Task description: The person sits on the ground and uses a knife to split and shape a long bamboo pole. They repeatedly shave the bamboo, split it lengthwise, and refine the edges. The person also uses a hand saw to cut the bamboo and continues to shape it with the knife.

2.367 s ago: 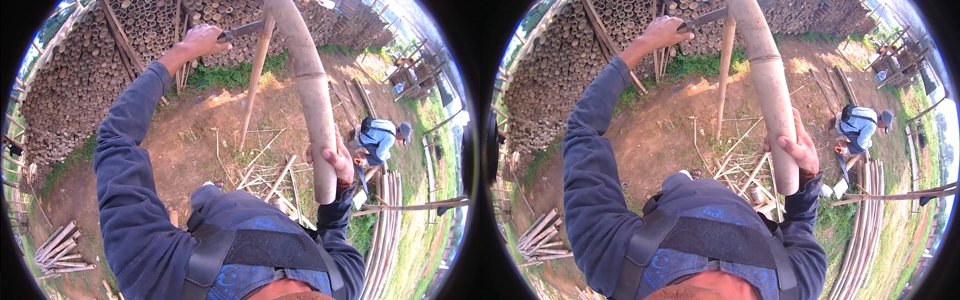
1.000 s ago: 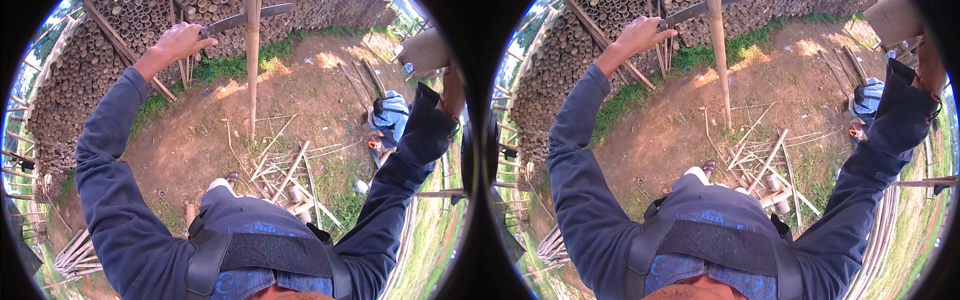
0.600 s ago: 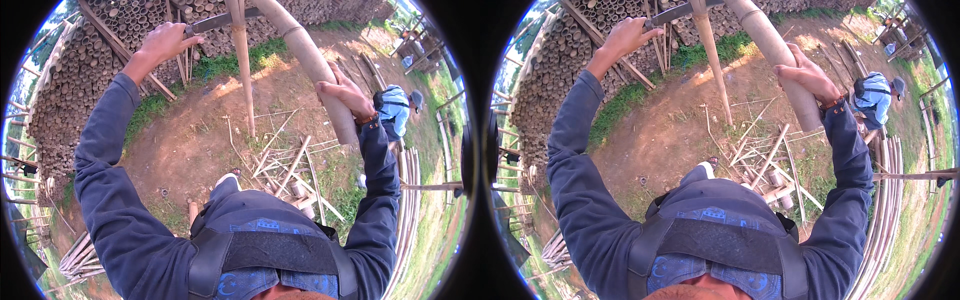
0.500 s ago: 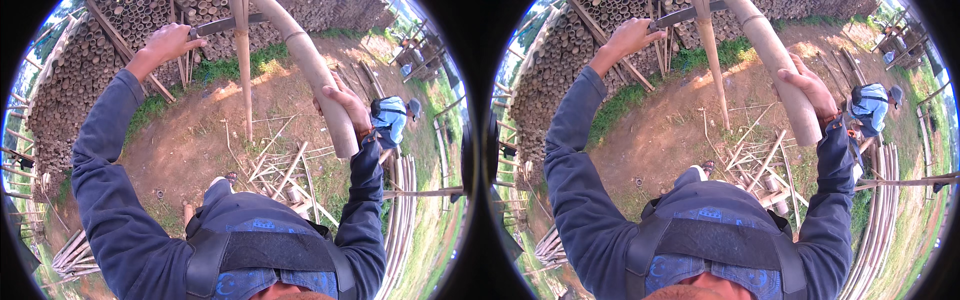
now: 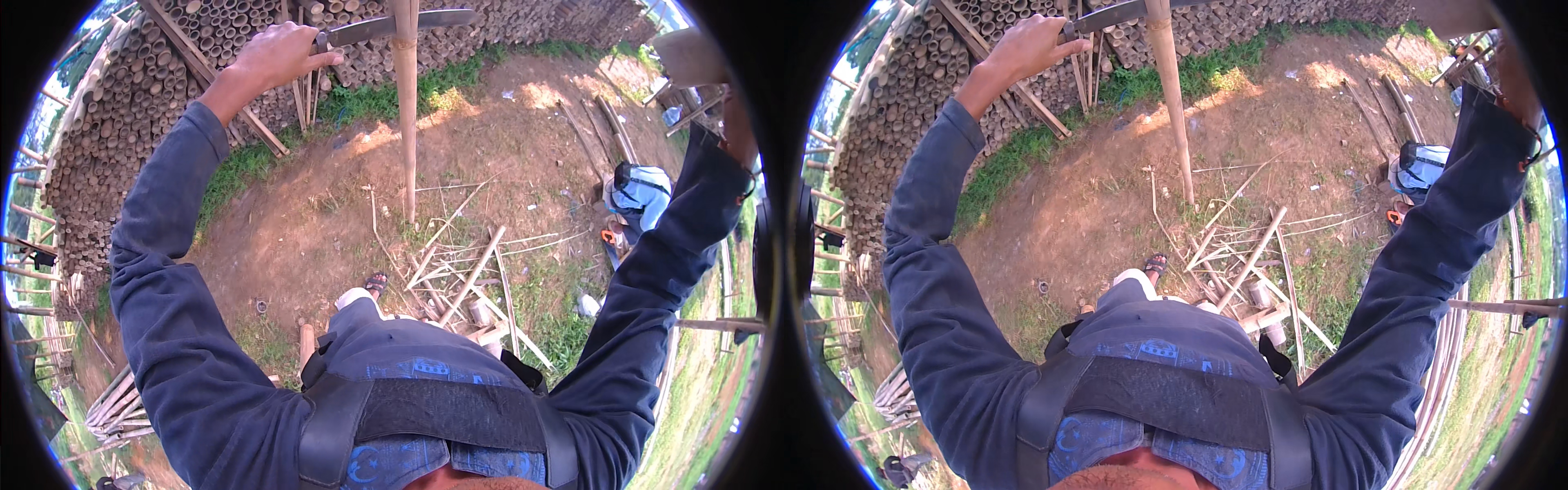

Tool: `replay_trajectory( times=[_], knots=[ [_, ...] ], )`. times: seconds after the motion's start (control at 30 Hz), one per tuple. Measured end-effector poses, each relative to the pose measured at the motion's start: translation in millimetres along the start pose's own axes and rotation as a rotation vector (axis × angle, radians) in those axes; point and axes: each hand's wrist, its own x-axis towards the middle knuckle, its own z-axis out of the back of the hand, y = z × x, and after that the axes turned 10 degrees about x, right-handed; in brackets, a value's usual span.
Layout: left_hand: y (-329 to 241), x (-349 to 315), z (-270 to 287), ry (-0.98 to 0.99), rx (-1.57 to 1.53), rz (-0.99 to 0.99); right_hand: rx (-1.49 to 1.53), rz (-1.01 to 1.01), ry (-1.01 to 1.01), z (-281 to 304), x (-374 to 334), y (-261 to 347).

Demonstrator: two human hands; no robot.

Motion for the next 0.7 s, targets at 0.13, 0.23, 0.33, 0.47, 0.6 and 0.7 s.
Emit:
replay_trajectory(
  times=[0.13,0.23,0.33,0.47,0.6,0.7],
  knots=[
    [-8.9,4.6,4.6,-0.133,-0.024,-0.035,0.048,-0.603,0.394,-87.8,-87.8,-34.1],
    [-9.6,0.4,16.2,-0.169,0.04,0.031,0.336,-0.741,0.745,-110.9,-150.8,-74.1],
    [-8.2,-10.6,25.6,0.026,0.068,0.099,0.713,-0.924,0.564,-99.8,-176.5,-87.3],
    [-3.9,-7.2,31.7,0.047,0.065,0.045,1.133,-1.004,0.29,-90.8,-197.2,-40.9],
    [4.4,3.8,46.1,0.225,-0.073,0.049,1.188,-0.681,0.202,-83.0,-218.8,19.4],
    [6.5,12.5,65.8,0.16,-0.126,-0.059,0.994,-0.308,0.004,-55.6,-202.3,39.2]
  ],
)
